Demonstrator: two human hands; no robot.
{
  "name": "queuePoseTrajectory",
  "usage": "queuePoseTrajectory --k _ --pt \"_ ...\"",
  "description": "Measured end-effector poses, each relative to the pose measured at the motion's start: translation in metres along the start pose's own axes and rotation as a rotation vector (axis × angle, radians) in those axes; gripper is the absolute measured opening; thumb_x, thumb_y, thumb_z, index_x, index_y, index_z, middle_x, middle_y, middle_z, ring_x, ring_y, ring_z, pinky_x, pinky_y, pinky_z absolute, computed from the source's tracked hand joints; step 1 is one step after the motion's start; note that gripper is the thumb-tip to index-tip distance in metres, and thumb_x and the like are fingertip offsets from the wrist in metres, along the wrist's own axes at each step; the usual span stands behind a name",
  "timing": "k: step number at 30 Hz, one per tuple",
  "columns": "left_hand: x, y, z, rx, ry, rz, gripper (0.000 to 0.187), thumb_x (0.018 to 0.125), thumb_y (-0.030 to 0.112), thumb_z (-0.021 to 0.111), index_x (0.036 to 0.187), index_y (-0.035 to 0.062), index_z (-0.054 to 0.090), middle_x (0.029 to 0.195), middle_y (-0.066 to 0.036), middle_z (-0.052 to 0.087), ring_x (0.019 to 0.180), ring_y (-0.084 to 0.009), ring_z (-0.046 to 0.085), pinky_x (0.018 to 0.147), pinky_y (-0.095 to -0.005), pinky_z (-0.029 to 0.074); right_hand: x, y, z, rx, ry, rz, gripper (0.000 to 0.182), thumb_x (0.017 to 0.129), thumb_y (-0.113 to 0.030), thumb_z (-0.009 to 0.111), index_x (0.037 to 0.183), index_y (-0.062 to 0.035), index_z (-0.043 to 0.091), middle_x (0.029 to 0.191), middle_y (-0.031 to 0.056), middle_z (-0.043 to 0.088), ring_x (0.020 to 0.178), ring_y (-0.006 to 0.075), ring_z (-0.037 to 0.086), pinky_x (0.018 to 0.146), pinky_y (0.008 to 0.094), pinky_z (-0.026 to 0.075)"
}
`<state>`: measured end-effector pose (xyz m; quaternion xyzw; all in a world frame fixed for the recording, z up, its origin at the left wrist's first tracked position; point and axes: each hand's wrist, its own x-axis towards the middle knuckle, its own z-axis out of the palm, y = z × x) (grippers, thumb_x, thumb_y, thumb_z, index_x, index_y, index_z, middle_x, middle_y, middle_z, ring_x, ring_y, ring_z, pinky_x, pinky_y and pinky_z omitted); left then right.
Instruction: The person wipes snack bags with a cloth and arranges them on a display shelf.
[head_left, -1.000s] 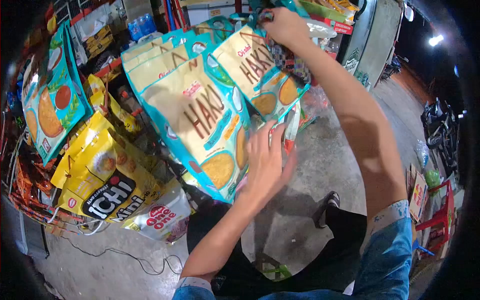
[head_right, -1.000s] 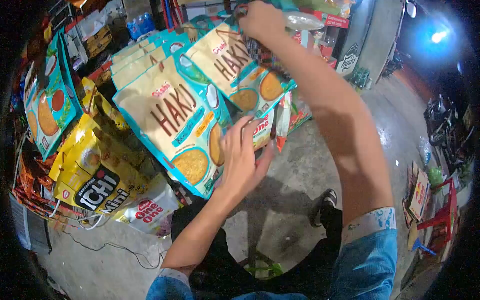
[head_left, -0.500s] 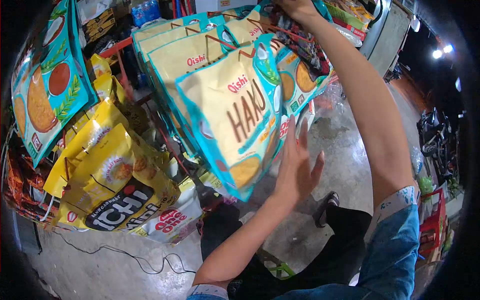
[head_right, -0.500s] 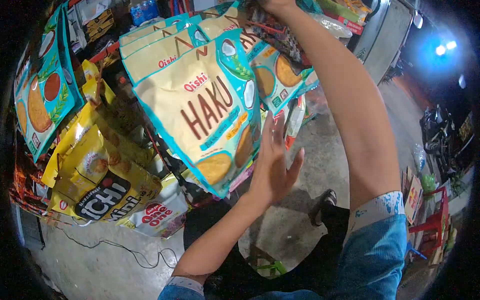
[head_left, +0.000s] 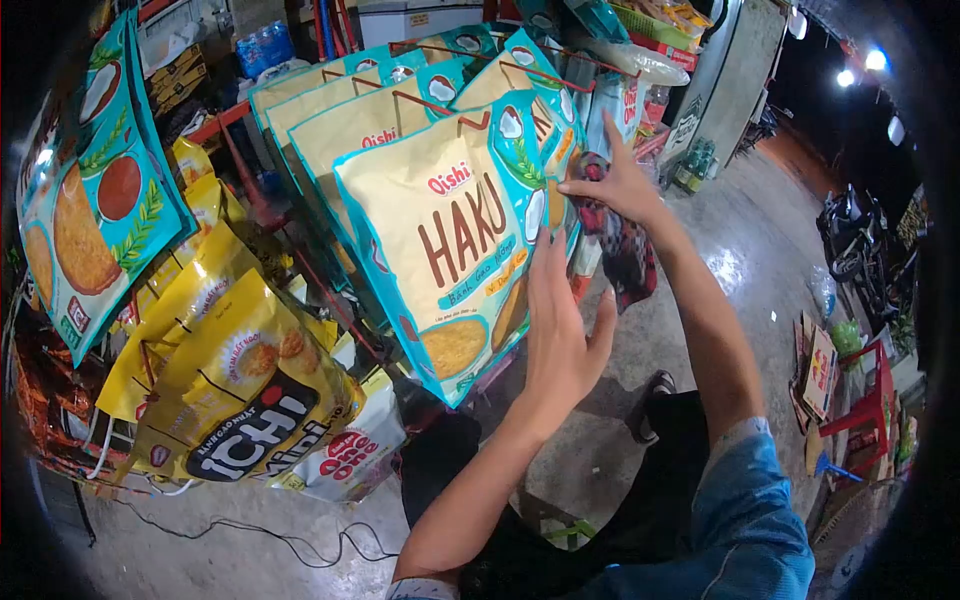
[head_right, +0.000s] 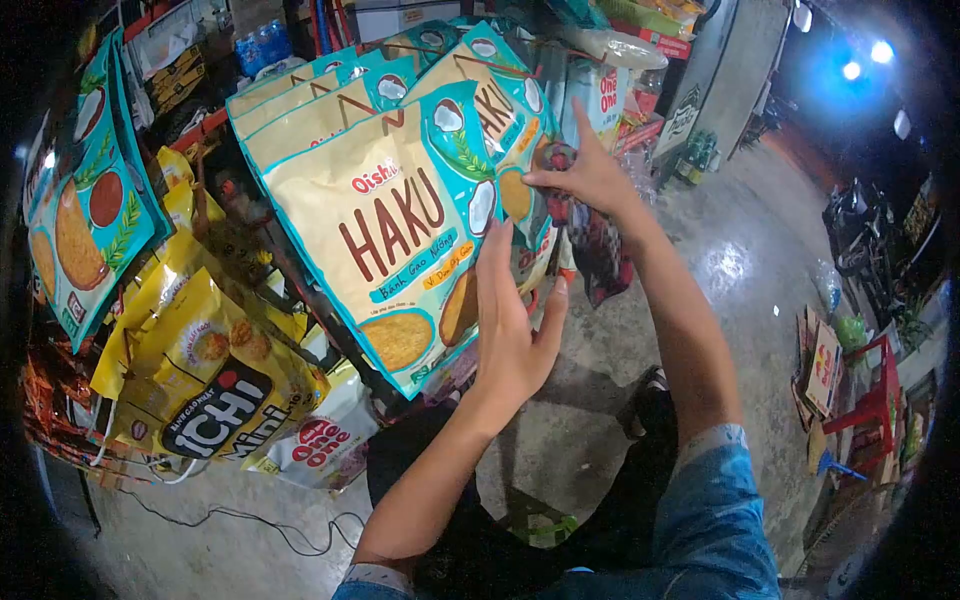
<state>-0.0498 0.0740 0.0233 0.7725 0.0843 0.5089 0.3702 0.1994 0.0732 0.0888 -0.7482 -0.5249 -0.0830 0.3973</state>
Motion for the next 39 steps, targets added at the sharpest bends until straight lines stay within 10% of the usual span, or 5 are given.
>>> queuePoseTrajectory --k 3,10,17,32,39 --pt "0.0 0.001 0.001 -0.003 -0.011 -0.012 0.072 0.101 0.026 0.059 0.151 -0.0104 0.022 0.154 -0.036 0.024 0.143 -0.049 0.029 0.119 -0.0506 0.024 0.022 -0.005 0.014 0.194 -0.158 0.018 0.135 0.068 -0.045 0.091 0.16 -0.0004 0.004 0.156 0.0339 0.029 0.149 0.0391 0.028 0.121 0.0425 0.025" --pt "0.003 0.003 0.011 -0.136 -0.031 -0.097 0.074 0.099 0.025 0.061 0.151 -0.0096 0.021 0.152 -0.035 0.025 0.141 -0.0493 0.031 0.117 -0.0505 0.029 0.067 0.015 0.029 0.17 -0.129 0.03 0.095 0.072 -0.031 0.089 0.147 -0.0031 0.038 0.13 0.0147 0.06 0.125 0.0254 0.056 0.107 0.0367 0.043" --pt "0.004 0.001 0.015 -0.109 -0.011 -0.05 0.074 0.096 0.019 0.064 0.151 -0.0087 0.023 0.151 -0.037 0.025 0.14 -0.051 0.033 0.116 -0.0509 0.031 0.078 -0.008 0.06 -0.239 0.471 -0.019 0.097 0.061 -0.062 0.088 0.124 0.0012 0.05 0.118 0.0234 0.061 0.104 0.0422 0.066 0.084 0.0472 0.055" --pt "0.002 -0.002 0.017 -0.047 0.041 -0.027 0.073 0.089 0.006 0.067 0.149 -0.0064 0.028 0.145 -0.036 0.033 0.135 -0.052 0.039 0.114 -0.0515 0.032 0.078 0.028 0.087 -0.252 0.138 0.091 0.093 0.077 -0.053 0.079 0.14 0.0038 0.041 0.13 0.0342 0.053 0.117 0.0506 0.057 0.098 0.0515 0.049" --pt "-0.001 0.001 0.014 -0.094 0.099 -0.035 0.071 0.09 0.007 0.067 0.15 -0.0003 0.03 0.147 -0.029 0.034 0.137 -0.0485 0.038 0.114 -0.0507 0.034 -0.017 -0.024 0.018 0.178 0.282 -0.068 0.046 0.09 -0.022 0.075 0.126 0.0017 0.06 0.121 0.015 0.064 0.108 0.0234 0.064 0.093 0.0353 0.051"
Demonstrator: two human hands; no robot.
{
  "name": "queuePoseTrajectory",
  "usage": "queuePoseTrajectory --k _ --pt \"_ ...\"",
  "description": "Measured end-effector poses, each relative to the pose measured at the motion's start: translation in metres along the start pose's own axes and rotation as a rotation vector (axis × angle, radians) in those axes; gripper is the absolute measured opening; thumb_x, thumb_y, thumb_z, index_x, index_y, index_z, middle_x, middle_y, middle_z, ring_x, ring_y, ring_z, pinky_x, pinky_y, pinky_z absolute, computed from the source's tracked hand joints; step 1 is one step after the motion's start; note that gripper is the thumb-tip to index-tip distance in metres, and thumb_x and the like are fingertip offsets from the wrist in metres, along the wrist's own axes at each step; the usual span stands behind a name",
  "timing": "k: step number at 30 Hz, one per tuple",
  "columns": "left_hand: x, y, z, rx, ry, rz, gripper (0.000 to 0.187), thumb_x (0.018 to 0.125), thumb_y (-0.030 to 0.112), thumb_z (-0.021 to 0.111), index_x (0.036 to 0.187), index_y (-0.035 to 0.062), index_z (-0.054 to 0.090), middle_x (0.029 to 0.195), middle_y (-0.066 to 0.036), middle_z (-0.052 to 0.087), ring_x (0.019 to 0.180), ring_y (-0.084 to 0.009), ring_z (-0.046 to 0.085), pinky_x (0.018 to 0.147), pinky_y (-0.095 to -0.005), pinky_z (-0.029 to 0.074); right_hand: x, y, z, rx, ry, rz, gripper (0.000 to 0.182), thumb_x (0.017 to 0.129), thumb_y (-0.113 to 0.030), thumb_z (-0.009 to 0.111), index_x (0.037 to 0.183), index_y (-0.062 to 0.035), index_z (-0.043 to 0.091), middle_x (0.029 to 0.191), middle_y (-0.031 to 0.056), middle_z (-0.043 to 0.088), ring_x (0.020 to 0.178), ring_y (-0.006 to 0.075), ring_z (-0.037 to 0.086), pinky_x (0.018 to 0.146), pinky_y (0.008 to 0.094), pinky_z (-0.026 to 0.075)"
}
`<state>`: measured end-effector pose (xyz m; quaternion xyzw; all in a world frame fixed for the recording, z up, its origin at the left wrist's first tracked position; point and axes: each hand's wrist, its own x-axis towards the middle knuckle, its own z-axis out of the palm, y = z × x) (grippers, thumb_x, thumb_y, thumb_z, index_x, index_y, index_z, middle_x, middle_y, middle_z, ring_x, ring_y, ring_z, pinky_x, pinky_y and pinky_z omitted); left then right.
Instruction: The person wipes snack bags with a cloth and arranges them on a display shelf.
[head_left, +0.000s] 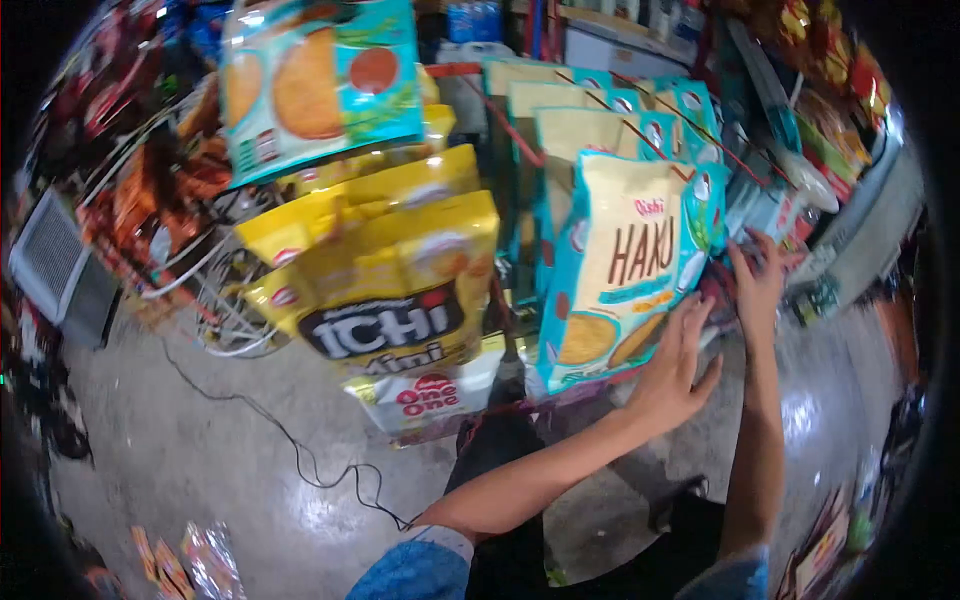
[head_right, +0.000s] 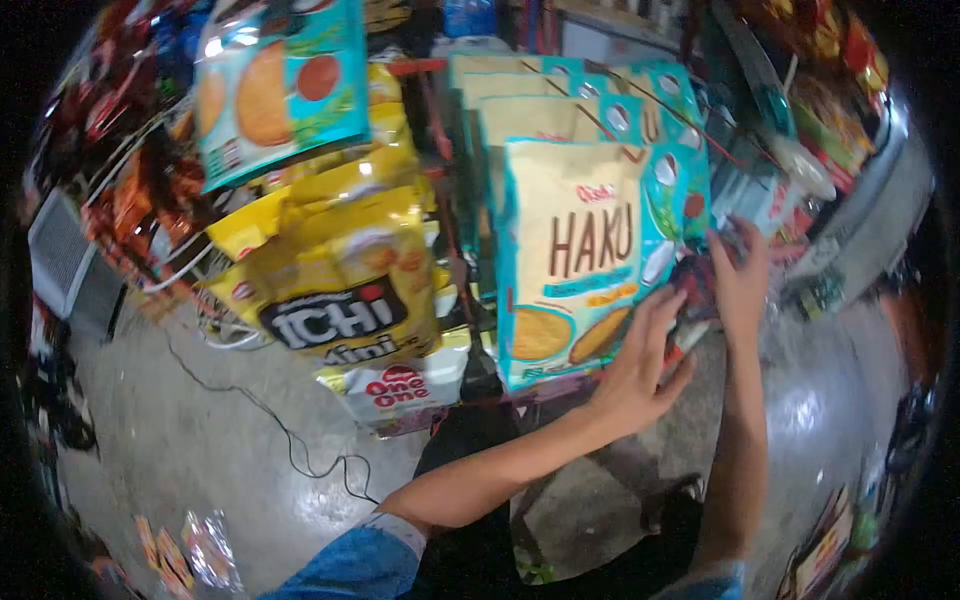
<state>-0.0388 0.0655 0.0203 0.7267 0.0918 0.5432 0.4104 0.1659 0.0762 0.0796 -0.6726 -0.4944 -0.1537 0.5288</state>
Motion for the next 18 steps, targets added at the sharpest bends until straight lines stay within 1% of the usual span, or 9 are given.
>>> queuePoseTrajectory --k 1,5,7,9,11,12,13,16,18 --pt "0.0 0.003 -0.003 0.021 -0.021 0.009 0.069 0.092 0.008 0.066 0.15 0.0018 0.03 0.149 -0.027 0.033 0.137 -0.0463 0.038 0.113 -0.0493 0.036 -0.009 -0.021 -0.013 0.007 0.037 -0.014 0.032 0.093 -0.016 0.072 0.118 0.0006 0.063 0.116 0.0111 0.066 0.106 0.0201 0.063 0.095 0.0345 0.049" --pt "0.0 0.057 -0.028 -0.029 -0.071 0.147 0.061 0.094 0.012 0.066 0.147 0.0014 0.037 0.146 -0.022 0.041 0.138 -0.0407 0.041 0.112 -0.0474 0.037 -0.024 -0.076 -0.072 0.022 0.129 -0.079 0.021 0.094 -0.013 0.069 0.111 0.0001 0.065 0.11 0.0078 0.067 0.105 0.0169 0.06 0.097 0.0333 0.046" --pt "-0.009 0.089 -0.065 0.016 -0.073 0.206 0.055 0.093 0.013 0.067 0.142 0.0014 0.045 0.139 -0.019 0.051 0.134 -0.0361 0.046 0.11 -0.0444 0.039 -0.033 -0.121 -0.098 0.03 0.067 -0.128 0.014 0.096 -0.01 0.066 0.105 -0.0004 0.066 0.104 0.0054 0.067 0.105 0.0152 0.059 0.097 0.0314 0.044" --pt "-0.016 0.117 -0.123 0.092 -0.03 0.316 0.052 0.09 0.007 0.068 0.138 0.0018 0.05 0.132 -0.02 0.056 0.125 -0.0344 0.054 0.103 -0.0415 0.044 -0.035 -0.143 -0.108 0.11 0.038 -0.172 0.013 0.096 -0.01 0.065 0.105 -0.0007 0.066 0.103 0.0047 0.067 0.103 0.0146 0.058 0.095 0.0301 0.044" --pt "-0.016 0.14 -0.189 0.295 0.15 0.335 0.039 0.088 0.008 0.069 0.125 0.0009 0.057 0.121 -0.016 0.062 0.111 -0.0281 0.061 0.098 -0.0382 0.047 -0.039 -0.186 -0.109 0.209 -0.019 -0.216 0.015 0.096 -0.011 0.065 0.106 -0.0011 0.067 0.104 0.0028 0.068 0.099 0.012 0.059 0.093 0.0276 0.044" --pt "-0.011 0.149 -0.22 0.354 0.248 0.324 0.033 0.089 0.008 0.066 0.12 0.0007 0.057 0.118 -0.014 0.062 0.11 -0.025 0.06 0.098 -0.0371 0.047 -0.042 -0.21 -0.105 0.313 -0.092 -0.13 0.017 0.096 -0.012 0.065 0.108 -0.0011 0.068 0.106 0.0025 0.068 0.099 0.0112 0.059 0.093 0.0271 0.044" --pt "-0.008 0.158 -0.245 0.285 0.392 0.247 0.032 0.093 0.01 0.063 0.122 0.0 0.057 0.118 -0.012 0.061 0.111 -0.0226 0.059 0.099 -0.0366 0.046 -0.044 -0.232 -0.097 0.416 -0.167 -0.044 0.018 0.096 -0.014 0.065 0.109 -0.001 0.068 0.108 0.0023 0.068 0.1 0.0103 0.059 0.093 0.0267 0.045" --pt "0.036 0.173 -0.329 0.299 0.695 0.156 0.036 0.098 0.02 0.06 0.125 -0.0036 0.056 0.12 -0.012 0.06 0.112 -0.0202 0.058 0.098 -0.0344 0.046 -0.036 -0.288 -0.049 0.629 -0.359 -0.155 0.032 0.096 -0.018 0.067 0.124 -0.0028 0.068 0.112 0.005 0.069 0.103 0.0116 0.061 0.096 0.0271 0.046" --pt "0.065 0.158 -0.381 0.274 0.769 0.105 0.041 0.099 0.027 0.06 0.122 -0.0066 0.056 0.116 -0.013 0.061 0.106 -0.0195 0.061 0.095 -0.0324 0.047 -0.027 -0.327 -0.008 0.813 -0.553 -0.087 0.041 0.095 -0.025 0.069 0.129 -0.0023 0.063 0.117 0.0083 0.069 0.107 0.0146 0.063 0.097 0.0302 0.047"
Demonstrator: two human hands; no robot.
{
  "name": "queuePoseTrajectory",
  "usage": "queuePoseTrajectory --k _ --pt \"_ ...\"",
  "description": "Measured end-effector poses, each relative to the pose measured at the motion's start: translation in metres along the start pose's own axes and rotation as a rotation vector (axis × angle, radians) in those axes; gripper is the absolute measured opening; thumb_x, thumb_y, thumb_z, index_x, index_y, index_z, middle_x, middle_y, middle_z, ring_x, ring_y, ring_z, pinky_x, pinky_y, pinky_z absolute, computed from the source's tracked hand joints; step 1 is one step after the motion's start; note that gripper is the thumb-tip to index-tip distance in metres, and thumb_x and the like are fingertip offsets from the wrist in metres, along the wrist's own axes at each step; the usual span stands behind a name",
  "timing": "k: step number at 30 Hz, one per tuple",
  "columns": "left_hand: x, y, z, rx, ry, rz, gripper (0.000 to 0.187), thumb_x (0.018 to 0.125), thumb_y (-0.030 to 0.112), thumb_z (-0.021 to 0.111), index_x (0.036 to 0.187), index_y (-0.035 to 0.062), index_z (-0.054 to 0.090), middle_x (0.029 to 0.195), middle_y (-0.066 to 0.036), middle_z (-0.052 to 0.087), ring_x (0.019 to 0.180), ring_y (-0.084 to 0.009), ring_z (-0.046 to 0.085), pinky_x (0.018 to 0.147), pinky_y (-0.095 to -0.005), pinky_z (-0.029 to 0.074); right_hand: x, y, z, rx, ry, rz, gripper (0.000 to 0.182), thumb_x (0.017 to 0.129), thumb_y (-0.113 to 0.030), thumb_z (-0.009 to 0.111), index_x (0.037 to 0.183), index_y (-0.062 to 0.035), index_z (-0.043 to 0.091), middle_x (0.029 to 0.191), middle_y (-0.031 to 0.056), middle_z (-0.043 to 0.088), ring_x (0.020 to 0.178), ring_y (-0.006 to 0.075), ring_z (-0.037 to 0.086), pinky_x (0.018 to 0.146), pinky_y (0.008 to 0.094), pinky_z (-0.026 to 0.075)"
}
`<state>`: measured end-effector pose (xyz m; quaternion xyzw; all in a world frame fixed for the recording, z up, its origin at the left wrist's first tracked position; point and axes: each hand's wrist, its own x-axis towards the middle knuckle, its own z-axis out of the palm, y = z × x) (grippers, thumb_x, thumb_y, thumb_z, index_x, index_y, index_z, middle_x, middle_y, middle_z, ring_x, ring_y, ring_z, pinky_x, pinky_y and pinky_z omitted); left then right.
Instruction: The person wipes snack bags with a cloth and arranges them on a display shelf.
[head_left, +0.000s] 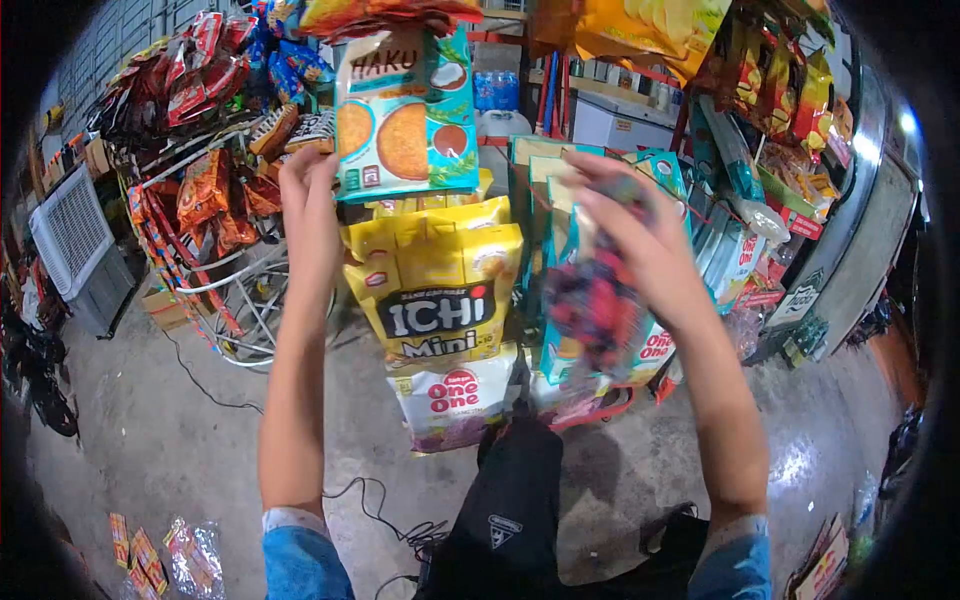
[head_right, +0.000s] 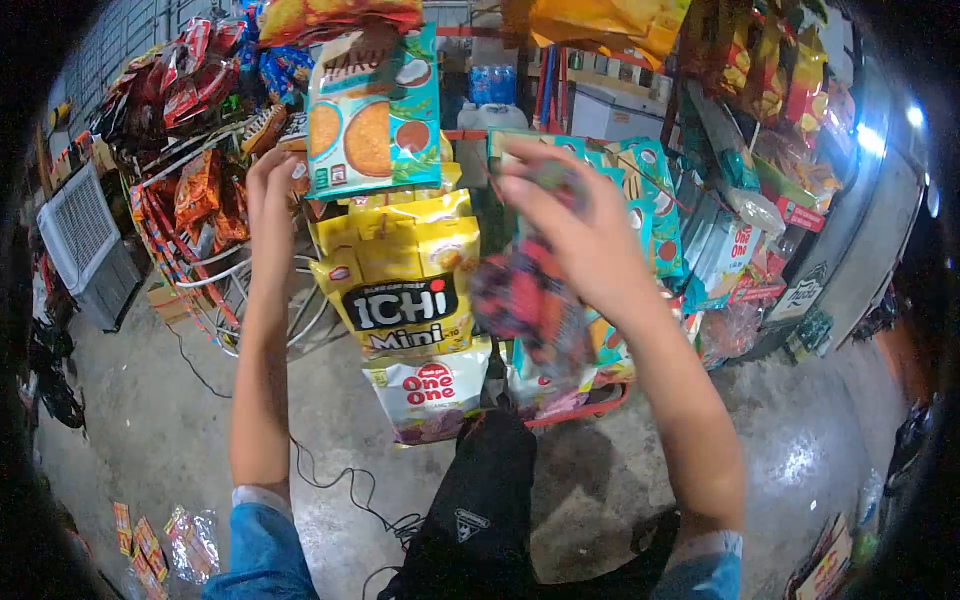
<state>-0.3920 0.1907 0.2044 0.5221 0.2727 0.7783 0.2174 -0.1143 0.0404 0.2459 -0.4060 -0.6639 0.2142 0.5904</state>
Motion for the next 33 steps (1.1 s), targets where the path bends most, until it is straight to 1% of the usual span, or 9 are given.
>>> queuePoseTrajectory --k 2,5,8,10,14,16,26,28,33 --pt "0.06 -0.052 -0.02 0.051 -0.239 -0.216 0.047 0.098 0.033 0.061 0.122 -0.0079 0.057 0.114 -0.013 0.065 0.1 -0.0193 0.064 0.09 -0.0319 0.049 0.046 0.021 0.034 -0.152 -0.073 -0.086 0.047 0.093 -0.029 0.071 0.13 -0.0005 0.061 0.115 0.0107 0.068 0.103 0.0167 0.064 0.092 0.0305 0.05" --pt "0.074 -0.073 -0.011 -0.12 -0.397 -0.512 0.053 0.098 0.046 0.058 0.12 -0.0019 0.064 0.095 -0.004 0.067 0.08 -0.0141 0.059 0.076 -0.0307 0.046 0.097 0.01 0.072 -0.264 -0.309 0.29 0.064 0.091 -0.04 0.068 0.136 0.0033 0.053 0.121 0.0099 0.065 0.108 0.0182 0.061 0.096 0.0334 0.047" --pt "0.093 -0.1 -0.013 0.206 -0.441 -0.272 0.055 0.098 0.048 0.059 0.118 -0.0031 0.066 0.099 -0.005 0.069 0.081 -0.0136 0.059 0.077 -0.029 0.046 0.121 0.021 0.097 -0.366 -0.106 0.504 0.056 0.092 -0.039 0.067 0.131 0.0009 0.057 0.112 0.0084 0.067 0.099 0.0177 0.061 0.09 0.0355 0.049" --pt "0.092 -0.072 -0.014 0.293 -0.387 -0.257 0.053 0.099 0.047 0.058 0.117 -0.003 0.067 0.101 -0.006 0.071 0.088 -0.0132 0.063 0.08 -0.0283 0.048 0.138 0.052 0.094 -0.347 -0.057 0.411 0.051 0.093 -0.037 0.066 0.128 -0.0003 0.058 0.11 0.0079 0.067 0.098 0.0172 0.062 0.088 0.0353 0.05" --pt "0.092 -0.016 -0.027 -0.297 -0.569 -0.574 0.049 0.098 0.048 0.062 0.122 0.0053 0.067 0.104 -0.004 0.075 0.088 -0.0103 0.07 0.077 -0.0265 0.054 0.13 0.04 0.086 -0.096 -0.036 0.229 0.037 0.094 -0.031 0.066 0.119 -0.0036 0.062 0.103 0.0046 0.067 0.092 0.0142 0.063 0.082 0.0313 0.051" --pt "0.063 0.06 -0.04 -0.047 -0.542 -0.636 0.049 0.098 0.047 0.063 0.126 0.0068 0.065 0.106 -0.003 0.074 0.091 -0.0088 0.07 0.076 -0.0252 0.056 0.111 0.019 0.087 -0.104 0.021 0.201 0.031 0.094 -0.027 0.067 0.115 -0.006 0.062 0.097 0.0017 0.066 0.088 0.0112 0.062 0.08 0.0274 0.051" --pt "-0.037 0.148 -0.112 -0.12 -0.649 -0.526 0.053 0.1 0.036 0.064 0.141 0.0046 0.053 0.125 -0.004 0.067 0.102 -0.011 0.068 0.088 -0.0288 0.056 -0.051 -0.075 0.073 -0.016 -0.111 0.09 0.029 0.092 -0.026 0.072 0.111 -0.006 0.063 0.089 -0.0016 0.061 0.079 0.0053 0.051 0.067 0.0238 0.043" --pt "-0.053 0.165 -0.121 -0.097 -0.665 -0.483 0.063 0.102 0.029 0.061 0.154 0.0035 0.035 0.141 -0.005 0.056 0.121 -0.0129 0.058 0.102 -0.0313 0.049 -0.071 -0.087 0.067 -0.149 -0.139 0.001 0.024 0.093 -0.022 0.071 0.107 -0.0047 0.062 0.088 -0.0012 0.062 0.079 0.0042 0.051 0.068 0.0232 0.043" --pt "-0.064 0.197 -0.124 -0.191 -0.625 -0.521 0.057 0.102 0.029 0.061 0.148 0.0 0.044 0.135 -0.007 0.06 0.115 -0.0125 0.063 0.093 -0.0293 0.054 -0.083 -0.12 0.064 -0.012 -0.034 -0.057 0.02 0.093 -0.02 0.07 0.1 -0.0033 0.061 0.088 -0.0018 0.061 0.079 0.0052 0.051 0.075 0.023 0.043"
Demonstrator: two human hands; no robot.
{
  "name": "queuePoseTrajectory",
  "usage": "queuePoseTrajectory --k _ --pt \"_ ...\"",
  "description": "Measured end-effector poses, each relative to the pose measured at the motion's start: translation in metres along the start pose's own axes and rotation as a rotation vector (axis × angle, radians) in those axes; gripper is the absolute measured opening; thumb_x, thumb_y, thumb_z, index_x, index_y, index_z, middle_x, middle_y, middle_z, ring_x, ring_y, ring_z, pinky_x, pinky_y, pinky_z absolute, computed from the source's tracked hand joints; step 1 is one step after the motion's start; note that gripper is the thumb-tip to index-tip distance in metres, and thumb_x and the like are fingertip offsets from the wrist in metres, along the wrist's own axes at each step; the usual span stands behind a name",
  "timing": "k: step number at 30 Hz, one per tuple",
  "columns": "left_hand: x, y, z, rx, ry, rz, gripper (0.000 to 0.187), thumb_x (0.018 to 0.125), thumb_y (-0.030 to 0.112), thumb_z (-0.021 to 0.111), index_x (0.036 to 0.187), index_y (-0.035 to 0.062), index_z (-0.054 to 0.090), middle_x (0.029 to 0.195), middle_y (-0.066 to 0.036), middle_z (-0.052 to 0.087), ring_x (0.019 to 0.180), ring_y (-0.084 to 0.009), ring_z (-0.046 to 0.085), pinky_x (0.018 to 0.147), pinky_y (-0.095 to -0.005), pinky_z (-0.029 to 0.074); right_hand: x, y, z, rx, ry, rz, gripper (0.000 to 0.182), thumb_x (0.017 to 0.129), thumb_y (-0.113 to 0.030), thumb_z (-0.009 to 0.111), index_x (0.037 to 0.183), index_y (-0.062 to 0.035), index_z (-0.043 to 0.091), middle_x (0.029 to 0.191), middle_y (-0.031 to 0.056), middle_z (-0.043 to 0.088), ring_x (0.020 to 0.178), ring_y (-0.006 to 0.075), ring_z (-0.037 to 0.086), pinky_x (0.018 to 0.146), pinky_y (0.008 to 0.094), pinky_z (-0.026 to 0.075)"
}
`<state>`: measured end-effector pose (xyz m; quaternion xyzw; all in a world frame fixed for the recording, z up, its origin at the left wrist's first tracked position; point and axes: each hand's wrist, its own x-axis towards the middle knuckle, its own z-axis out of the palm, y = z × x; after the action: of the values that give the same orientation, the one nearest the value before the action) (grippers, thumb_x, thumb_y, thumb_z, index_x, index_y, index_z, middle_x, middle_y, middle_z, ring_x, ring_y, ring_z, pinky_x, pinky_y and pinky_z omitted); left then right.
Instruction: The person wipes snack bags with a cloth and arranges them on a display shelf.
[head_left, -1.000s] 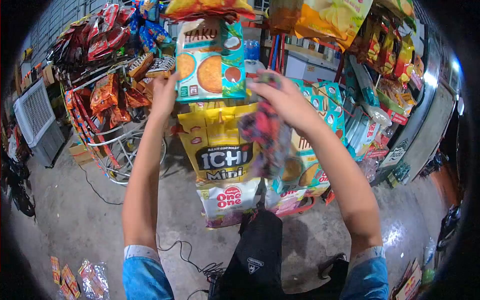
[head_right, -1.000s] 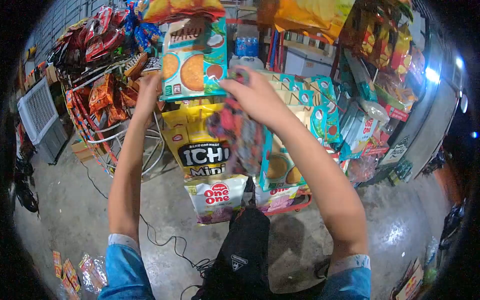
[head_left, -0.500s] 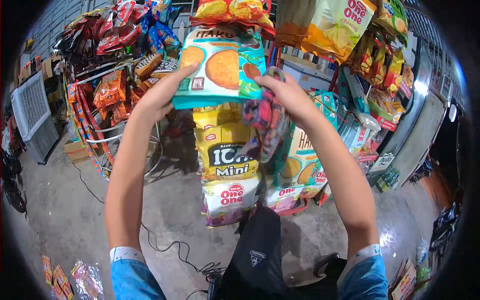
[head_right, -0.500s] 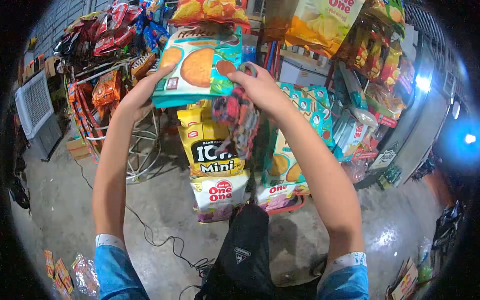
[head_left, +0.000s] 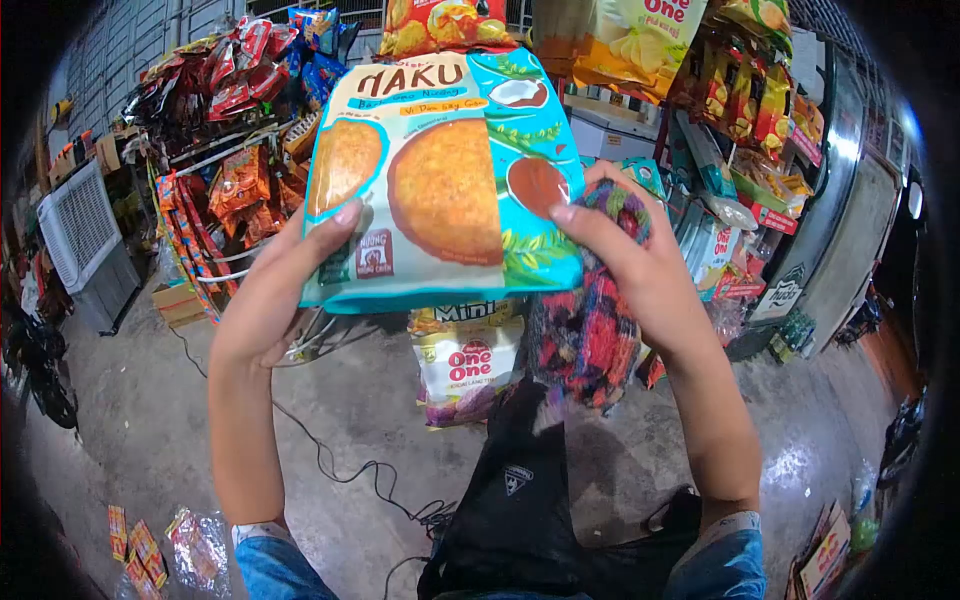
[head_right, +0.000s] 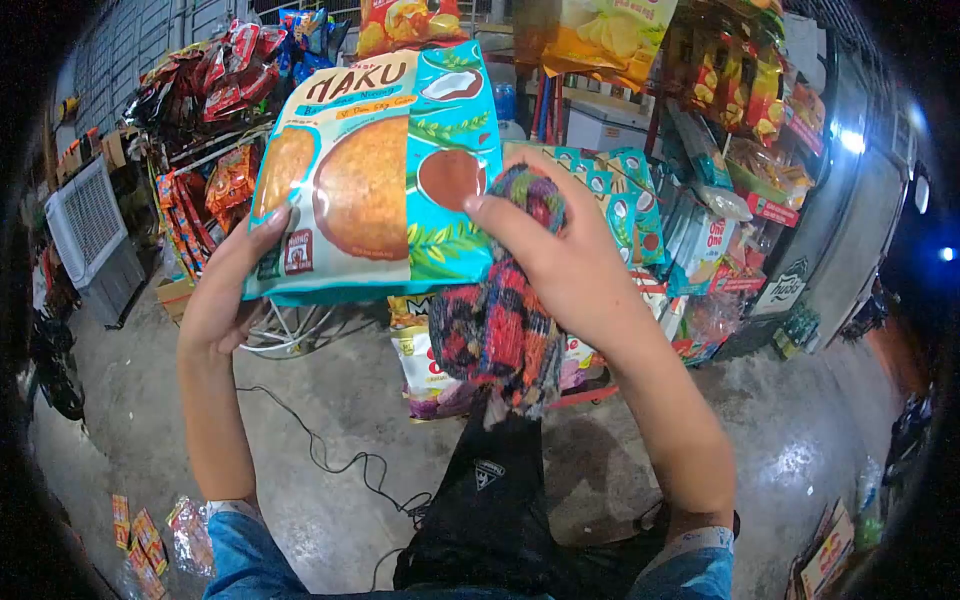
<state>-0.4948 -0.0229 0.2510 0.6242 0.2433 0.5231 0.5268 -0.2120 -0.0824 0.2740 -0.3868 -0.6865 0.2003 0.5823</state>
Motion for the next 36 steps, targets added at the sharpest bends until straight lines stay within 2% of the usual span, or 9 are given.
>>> queuePoseTrajectory --k 7,12,19,23,27,29,33,34,36 --pt "0.015 0.033 0.004 0.054 0.048 0.036 0.055 0.099 0.033 0.066 0.142 0.0027 0.049 0.126 -0.005 0.065 0.102 -0.0099 0.068 0.085 -0.0272 0.056 0.022 0.003 -0.002 0.163 0.034 -0.061 0.02 0.093 -0.022 0.07 0.1 -0.0054 0.061 0.078 -0.005 0.057 0.074 0.0037 0.047 0.067 0.0218 0.04" --pt "0.009 0.017 0.018 0.133 0.035 0.129 0.06 0.101 0.032 0.063 0.15 0.0043 0.043 0.135 -0.004 0.061 0.114 -0.0112 0.063 0.094 -0.0299 0.052 0.017 0.035 -0.012 0.001 0.008 -0.093 0.025 0.095 -0.024 0.07 0.105 -0.0055 0.056 0.098 0.0009 0.056 0.091 0.0084 0.05 0.085 0.0249 0.042" --pt "0.03 0.014 0.016 0.089 0.023 0.188 0.062 0.1 0.025 0.065 0.151 0.0012 0.038 0.142 -0.01 0.056 0.124 -0.0147 0.057 0.103 -0.0318 0.048 0.024 0.045 -0.005 0.056 0.055 -0.109 0.024 0.097 -0.025 0.068 0.104 -0.0066 0.054 0.094 -0.0001 0.054 0.089 0.0076 0.048 0.085 0.0244 0.041" --pt "0.033 0.006 0.016 0.142 0.041 0.254 0.062 0.099 0.023 0.066 0.151 0.001 0.039 0.14 -0.01 0.057 0.124 -0.0162 0.058 0.103 -0.0328 0.049 0.028 0.063 -0.005 -0.038 0.092 -0.363 0.027 0.098 -0.027 0.068 0.106 -0.0062 0.053 0.091 0.0011 0.054 0.085 0.0086 0.047 0.08 0.0254 0.042" --pt "0.046 0.007 -0.002 0.133 0.113 0.275 0.058 0.099 0.026 0.066 0.148 0.003 0.044 0.135 -0.009 0.061 0.115 -0.0148 0.064 0.094 -0.0314 0.055 0.035 0.066 0.006 0.039 0.12 -0.375 0.027 0.098 -0.027 0.068 0.106 -0.0062 0.052 0.092 0.0019 0.054 0.083 0.0095 0.048 0.078 0.026 0.043" --pt "0.055 0.017 -0.019 0.119 0.138 0.264 0.054 0.098 0.027 0.066 0.144 0.0038 0.05 0.131 -0.009 0.064 0.112 -0.0154 0.067 0.092 -0.0319 0.056 0.038 0.045 0.012 0.201 0.109 -0.201 0.025 0.098 -0.026 0.067 0.107 -0.0065 0.052 0.092 0.0022 0.053 0.082 0.0091 0.047 0.075 0.0253 0.043" --pt "0.078 0.024 -0.035 -0.123 0.15 0.232 0.054 0.101 0.037 0.061 0.14 0.0001 0.053 0.131 -0.015 0.065 0.107 -0.0212 0.07 0.09 -0.0374 0.059 0.039 0.06 0.015 0.179 0.059 -0.301 0.024 0.099 -0.024 0.067 0.107 -0.0074 0.052 0.089 0.001 0.052 0.082 0.007 0.046 0.071 0.0244 0.042" --pt "0.089 0.028 -0.039 -0.228 -0.033 0.184 0.059 0.102 0.044 0.056 0.14 -0.0006 0.053 0.132 -0.018 0.064 0.11 -0.0241 0.07 0.094 -0.0379 0.058 0.032 0.06 0.011 0.109 0.038 -0.269 0.023 0.099 -0.023 0.067 0.107 -0.0075 0.051 0.089 0.0001 0.051 0.081 0.0063 0.045 0.07 0.0239 0.041" --pt "0.108 0.034 -0.038 -0.223 -0.104 0.073 0.068 0.1 0.052 0.054 0.139 -0.0034 0.052 0.133 -0.019 0.064 0.115 -0.0248 0.067 0.1 -0.0381 0.055 0.022 0.066 0.01 0.118 -0.006 -0.25 0.023 0.099 -0.022 0.067 0.106 -0.0073 0.051 0.087 -0.0005 0.049 0.08 0.0058 0.044 0.069 0.0238 0.04"
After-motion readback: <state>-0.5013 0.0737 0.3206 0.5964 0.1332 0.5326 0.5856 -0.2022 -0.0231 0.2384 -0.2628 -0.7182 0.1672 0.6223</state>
